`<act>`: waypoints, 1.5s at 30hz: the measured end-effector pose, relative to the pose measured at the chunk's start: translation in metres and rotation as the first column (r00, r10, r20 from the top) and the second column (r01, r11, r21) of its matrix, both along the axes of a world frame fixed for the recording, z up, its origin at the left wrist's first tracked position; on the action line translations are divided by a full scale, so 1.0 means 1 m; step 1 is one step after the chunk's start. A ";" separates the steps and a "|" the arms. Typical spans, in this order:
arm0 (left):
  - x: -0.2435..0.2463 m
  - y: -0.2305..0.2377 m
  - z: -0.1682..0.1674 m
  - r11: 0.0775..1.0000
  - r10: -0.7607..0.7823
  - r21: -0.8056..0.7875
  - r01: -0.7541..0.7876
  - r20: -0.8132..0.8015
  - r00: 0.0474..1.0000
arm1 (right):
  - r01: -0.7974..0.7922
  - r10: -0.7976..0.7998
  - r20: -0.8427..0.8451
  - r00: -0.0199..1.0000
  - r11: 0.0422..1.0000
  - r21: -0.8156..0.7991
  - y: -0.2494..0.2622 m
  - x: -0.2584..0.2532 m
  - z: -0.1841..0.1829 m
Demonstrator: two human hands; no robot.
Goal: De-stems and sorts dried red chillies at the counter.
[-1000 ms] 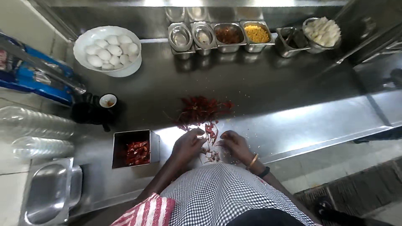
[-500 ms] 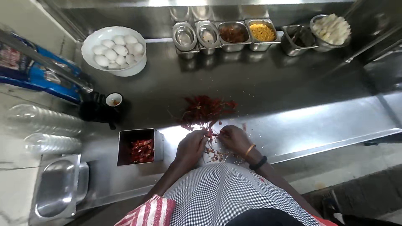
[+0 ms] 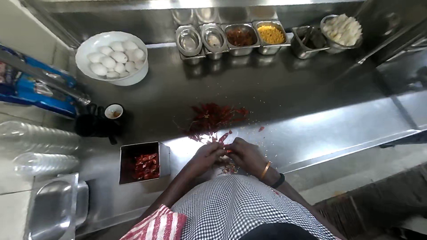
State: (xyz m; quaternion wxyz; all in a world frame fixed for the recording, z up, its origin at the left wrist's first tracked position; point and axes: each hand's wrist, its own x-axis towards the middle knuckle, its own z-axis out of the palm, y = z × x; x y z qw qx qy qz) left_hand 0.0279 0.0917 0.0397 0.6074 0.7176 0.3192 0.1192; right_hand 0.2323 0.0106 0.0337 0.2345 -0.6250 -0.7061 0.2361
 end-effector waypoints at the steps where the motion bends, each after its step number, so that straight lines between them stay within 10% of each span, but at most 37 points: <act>1: -0.002 -0.003 -0.004 0.983 0.076 -0.173 -0.058 0.099 0.992 | 0.032 -0.028 -0.093 0.995 0.999 0.043 0.000 -0.001 -0.005; 4: 0.002 -0.010 -0.029 0.789 0.386 -0.604 -0.114 0.342 0.857 | 0.173 -0.155 -0.406 0.901 0.985 0.007 -0.001 -0.002 -0.017; 6: 0.003 -0.007 -0.035 0.766 0.472 -0.623 -0.160 0.375 0.798 | 0.291 -0.323 -0.651 0.687 0.943 -0.161 -0.006 0.000 -0.021; 11: -0.009 0.016 -0.020 0.929 0.269 0.282 -0.239 -0.072 0.960 | 0.133 -0.487 -0.867 -0.106 0.857 -0.498 -0.020 0.019 -0.020; 15: 0.002 0.025 -0.013 0.838 0.203 0.545 -0.039 -0.244 0.948 | 0.007 -0.520 -0.814 -0.257 0.842 -0.540 -0.030 0.021 -0.020; 21: 0.050 0.031 -0.012 0.846 0.109 0.464 0.264 -0.634 0.766 | 0.169 -0.599 -0.766 0.232 0.801 -0.575 -0.023 0.010 -0.019; 25: 0.048 0.031 -0.013 0.864 0.106 0.461 0.201 -0.557 0.824 | 0.300 -0.550 -0.619 0.561 0.832 -0.467 -0.022 0.010 -0.016; 33: 0.026 0.010 -0.008 0.947 -0.075 0.288 0.143 -0.234 0.969 | 0.276 -0.505 -0.667 0.548 0.862 -0.426 -0.022 0.000 -0.009; 39: 0.005 0.024 -0.012 0.975 0.188 0.147 -0.167 -0.146 0.971 | 0.233 -0.625 -0.742 0.242 0.780 -0.581 -0.030 0.009 0.011; 45: 0.021 0.011 -0.004 0.988 -0.127 0.058 0.142 -0.210 0.969 | 0.262 -0.509 -0.711 0.485 0.860 -0.438 -0.019 0.004 -0.011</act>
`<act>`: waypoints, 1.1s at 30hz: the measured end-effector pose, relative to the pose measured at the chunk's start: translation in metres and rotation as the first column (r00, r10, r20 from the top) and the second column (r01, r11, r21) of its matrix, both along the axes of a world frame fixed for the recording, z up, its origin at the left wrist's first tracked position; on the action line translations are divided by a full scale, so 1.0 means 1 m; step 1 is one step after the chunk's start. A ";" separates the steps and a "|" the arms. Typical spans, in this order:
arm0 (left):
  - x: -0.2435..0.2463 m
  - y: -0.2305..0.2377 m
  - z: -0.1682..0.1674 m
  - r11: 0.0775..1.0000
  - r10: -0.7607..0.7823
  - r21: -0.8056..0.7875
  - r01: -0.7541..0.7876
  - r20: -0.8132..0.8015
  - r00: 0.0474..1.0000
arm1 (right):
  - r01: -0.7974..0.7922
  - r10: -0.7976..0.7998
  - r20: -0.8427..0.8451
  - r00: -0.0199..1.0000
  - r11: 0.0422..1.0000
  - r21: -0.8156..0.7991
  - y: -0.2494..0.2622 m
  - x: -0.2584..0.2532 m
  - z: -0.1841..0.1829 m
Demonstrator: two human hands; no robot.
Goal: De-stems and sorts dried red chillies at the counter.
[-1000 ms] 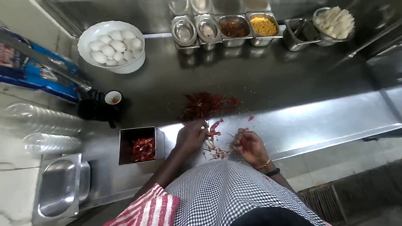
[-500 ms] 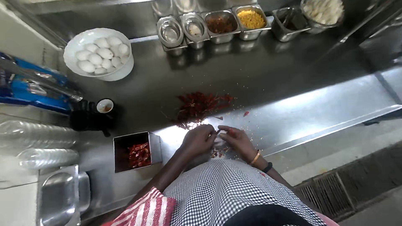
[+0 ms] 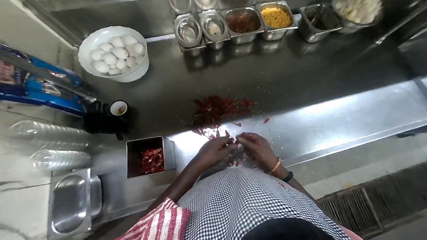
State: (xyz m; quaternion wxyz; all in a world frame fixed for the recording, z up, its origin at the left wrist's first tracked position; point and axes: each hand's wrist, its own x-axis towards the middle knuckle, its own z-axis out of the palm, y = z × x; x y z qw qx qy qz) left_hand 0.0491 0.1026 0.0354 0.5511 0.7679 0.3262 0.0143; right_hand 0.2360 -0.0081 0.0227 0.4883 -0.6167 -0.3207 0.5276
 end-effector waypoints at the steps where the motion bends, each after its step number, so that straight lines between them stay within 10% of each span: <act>1: 0.003 -0.003 -0.003 0.999 -0.035 -0.017 0.036 0.027 0.999 | -0.013 0.012 0.021 1.000 0.999 0.038 0.003 -0.001 -0.005; 6: -0.001 -0.016 -0.025 0.939 0.164 -0.336 -0.075 0.243 0.956 | -0.074 0.066 0.052 0.996 0.983 0.171 0.003 0.002 -0.011; 11: -0.004 -0.028 -0.028 0.618 0.620 -0.738 -0.271 0.246 0.745 | 0.057 -0.014 -0.278 0.961 0.988 0.145 -0.002 -0.006 -0.020; 13: -0.009 -0.017 -0.022 0.708 0.621 -0.601 -0.371 0.279 0.732 | 0.107 -0.055 -0.444 0.894 0.990 0.094 -0.006 -0.004 -0.021; 16: -0.026 0.007 -0.010 0.930 0.356 0.039 -0.365 0.149 0.923 | 0.083 0.004 -0.608 0.794 0.990 0.114 -0.014 0.008 -0.016; 22: -0.025 0.017 -0.010 0.839 0.112 0.544 -0.001 -0.171 0.979 | 0.108 -0.055 -0.778 0.626 0.994 0.016 -0.013 0.016 -0.028; 28: -0.016 0.014 -0.022 0.822 0.108 0.570 0.015 -0.183 0.977 | 0.070 -0.081 -0.459 0.885 0.997 -0.041 -0.008 0.010 -0.017; 33: -0.016 0.003 -0.014 0.798 0.117 0.601 -0.047 -0.079 0.990 | -0.102 0.071 0.402 0.913 0.993 0.056 0.006 0.003 -0.007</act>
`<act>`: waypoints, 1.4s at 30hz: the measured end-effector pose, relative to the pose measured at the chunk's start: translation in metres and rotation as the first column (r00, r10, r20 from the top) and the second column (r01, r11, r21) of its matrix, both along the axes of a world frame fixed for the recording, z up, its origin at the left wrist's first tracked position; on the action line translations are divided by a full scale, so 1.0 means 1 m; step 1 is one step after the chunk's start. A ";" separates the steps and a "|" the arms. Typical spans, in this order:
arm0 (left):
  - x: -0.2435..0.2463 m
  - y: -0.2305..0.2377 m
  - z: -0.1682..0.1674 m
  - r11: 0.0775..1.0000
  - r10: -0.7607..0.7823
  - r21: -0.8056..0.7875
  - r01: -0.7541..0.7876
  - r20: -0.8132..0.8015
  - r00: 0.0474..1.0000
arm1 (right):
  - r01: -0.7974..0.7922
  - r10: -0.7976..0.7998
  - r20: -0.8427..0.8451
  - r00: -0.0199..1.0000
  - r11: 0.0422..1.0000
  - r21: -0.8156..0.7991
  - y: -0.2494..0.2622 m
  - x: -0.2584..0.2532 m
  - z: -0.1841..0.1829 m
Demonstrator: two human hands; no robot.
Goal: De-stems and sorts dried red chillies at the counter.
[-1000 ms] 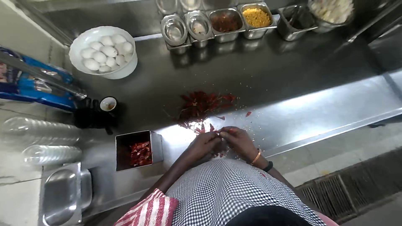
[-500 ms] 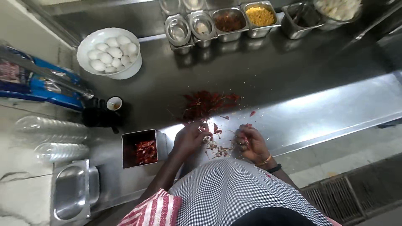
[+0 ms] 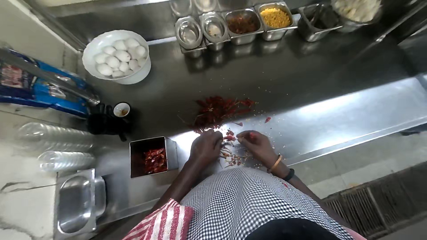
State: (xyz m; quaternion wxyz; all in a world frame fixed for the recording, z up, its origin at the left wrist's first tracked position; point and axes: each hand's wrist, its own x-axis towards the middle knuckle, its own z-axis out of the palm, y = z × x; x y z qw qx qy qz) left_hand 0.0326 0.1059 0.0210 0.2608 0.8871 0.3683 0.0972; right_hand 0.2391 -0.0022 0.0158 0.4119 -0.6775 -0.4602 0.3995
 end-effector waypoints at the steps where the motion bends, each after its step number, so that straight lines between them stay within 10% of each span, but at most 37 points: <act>1: 0.000 -0.003 0.002 0.999 -0.034 0.009 0.034 0.011 0.999 | -0.100 0.089 0.186 0.979 0.994 0.053 0.004 0.001 -0.004; 5: 0.004 -0.016 -0.002 0.982 -0.006 -0.183 0.040 0.186 0.982 | -0.319 0.303 0.437 0.847 0.947 -0.039 0.015 -0.002 -0.005; 8: 0.006 -0.017 -0.006 0.918 0.150 -0.396 -0.030 0.276 0.949 | -0.075 0.074 -0.015 0.997 0.997 -0.011 0.012 -0.003 0.000; 12: 0.007 -0.015 0.002 0.794 0.131 -0.606 0.037 0.230 0.964 | 0.050 -0.099 -0.465 0.880 0.992 -0.117 -0.011 -0.009 0.025; 21: 0.020 -0.030 -0.017 0.410 0.373 -0.877 0.250 0.411 0.832 | -0.021 0.032 -0.155 0.987 0.997 0.069 0.006 -0.009 -0.008; 27: 0.017 -0.028 -0.010 0.769 0.148 -0.634 0.076 0.293 0.945 | -0.056 0.082 -0.282 0.956 0.994 0.097 -0.001 -0.015 -0.001; 35: 0.013 -0.028 -0.010 0.923 -0.111 -0.329 0.198 0.267 0.957 | -0.248 0.201 0.292 0.935 0.959 0.133 -0.001 -0.004 0.008; 39: 0.011 -0.025 -0.013 0.876 -0.136 -0.366 0.314 0.438 0.889 | -0.130 0.134 -0.269 0.954 0.991 0.034 -0.007 -0.008 0.018; 42: 0.006 -0.021 -0.015 0.909 -0.261 -0.214 0.358 0.379 0.888 | -0.124 0.033 -0.666 0.745 0.988 -0.089 -0.011 -0.011 0.006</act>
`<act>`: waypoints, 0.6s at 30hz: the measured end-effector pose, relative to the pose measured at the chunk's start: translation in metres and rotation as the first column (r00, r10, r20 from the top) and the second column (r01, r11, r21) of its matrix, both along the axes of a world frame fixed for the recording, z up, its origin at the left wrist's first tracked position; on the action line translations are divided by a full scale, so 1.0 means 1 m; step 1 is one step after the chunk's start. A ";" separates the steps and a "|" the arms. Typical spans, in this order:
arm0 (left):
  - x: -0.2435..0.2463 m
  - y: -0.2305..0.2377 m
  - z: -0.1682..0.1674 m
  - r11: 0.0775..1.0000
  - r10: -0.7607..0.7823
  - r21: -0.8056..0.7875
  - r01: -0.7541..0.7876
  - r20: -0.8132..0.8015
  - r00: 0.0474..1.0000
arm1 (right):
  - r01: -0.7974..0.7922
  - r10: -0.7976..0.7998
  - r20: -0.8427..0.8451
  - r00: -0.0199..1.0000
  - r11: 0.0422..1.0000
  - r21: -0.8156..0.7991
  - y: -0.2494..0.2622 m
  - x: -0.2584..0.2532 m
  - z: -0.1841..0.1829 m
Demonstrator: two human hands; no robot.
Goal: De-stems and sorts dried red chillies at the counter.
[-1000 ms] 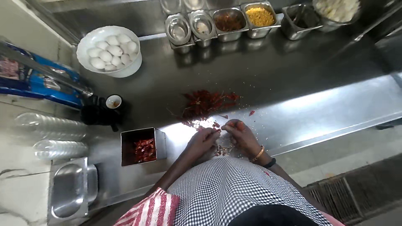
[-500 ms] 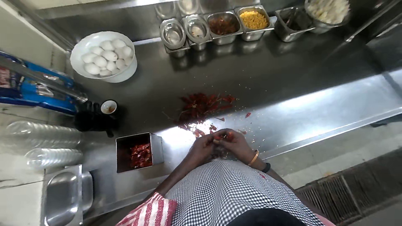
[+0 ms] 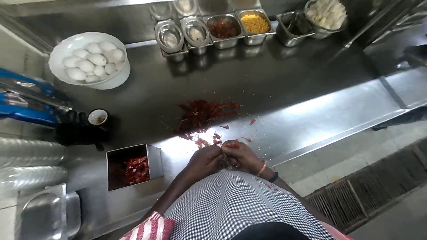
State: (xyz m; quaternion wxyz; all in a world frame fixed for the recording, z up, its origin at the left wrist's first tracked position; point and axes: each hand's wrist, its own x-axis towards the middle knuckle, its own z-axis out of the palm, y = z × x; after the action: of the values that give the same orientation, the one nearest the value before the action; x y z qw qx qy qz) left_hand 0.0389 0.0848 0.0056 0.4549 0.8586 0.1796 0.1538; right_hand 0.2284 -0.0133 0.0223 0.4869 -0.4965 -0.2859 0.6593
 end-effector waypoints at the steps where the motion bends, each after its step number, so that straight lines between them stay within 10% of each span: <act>1: -0.001 0.000 0.002 0.995 -0.015 0.095 0.015 -0.007 1.000 | -0.010 0.006 -0.056 0.998 0.998 -0.061 -0.004 -0.001 0.001; 8: -0.010 -0.006 0.010 0.983 0.080 0.170 -0.073 -0.036 0.996 | 0.025 -0.061 -0.179 0.982 0.980 -0.197 -0.002 0.014 -0.005; 13: -0.026 -0.008 0.018 0.969 0.231 0.153 -0.192 -0.306 0.923 | 0.230 -0.190 0.334 0.923 0.970 -0.083 0.030 0.050 0.015; 18: -0.030 -0.016 0.013 0.964 0.267 0.084 -0.254 -0.309 0.913 | -0.075 0.041 0.945 0.323 0.997 -0.017 0.091 0.078 0.015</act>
State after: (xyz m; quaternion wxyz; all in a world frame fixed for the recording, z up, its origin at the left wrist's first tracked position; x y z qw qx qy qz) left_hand 0.0091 0.0690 0.0183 0.3774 0.8498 0.3600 0.0766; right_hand 0.3060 0.0777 0.0374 0.2138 -0.7692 -0.5427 0.2610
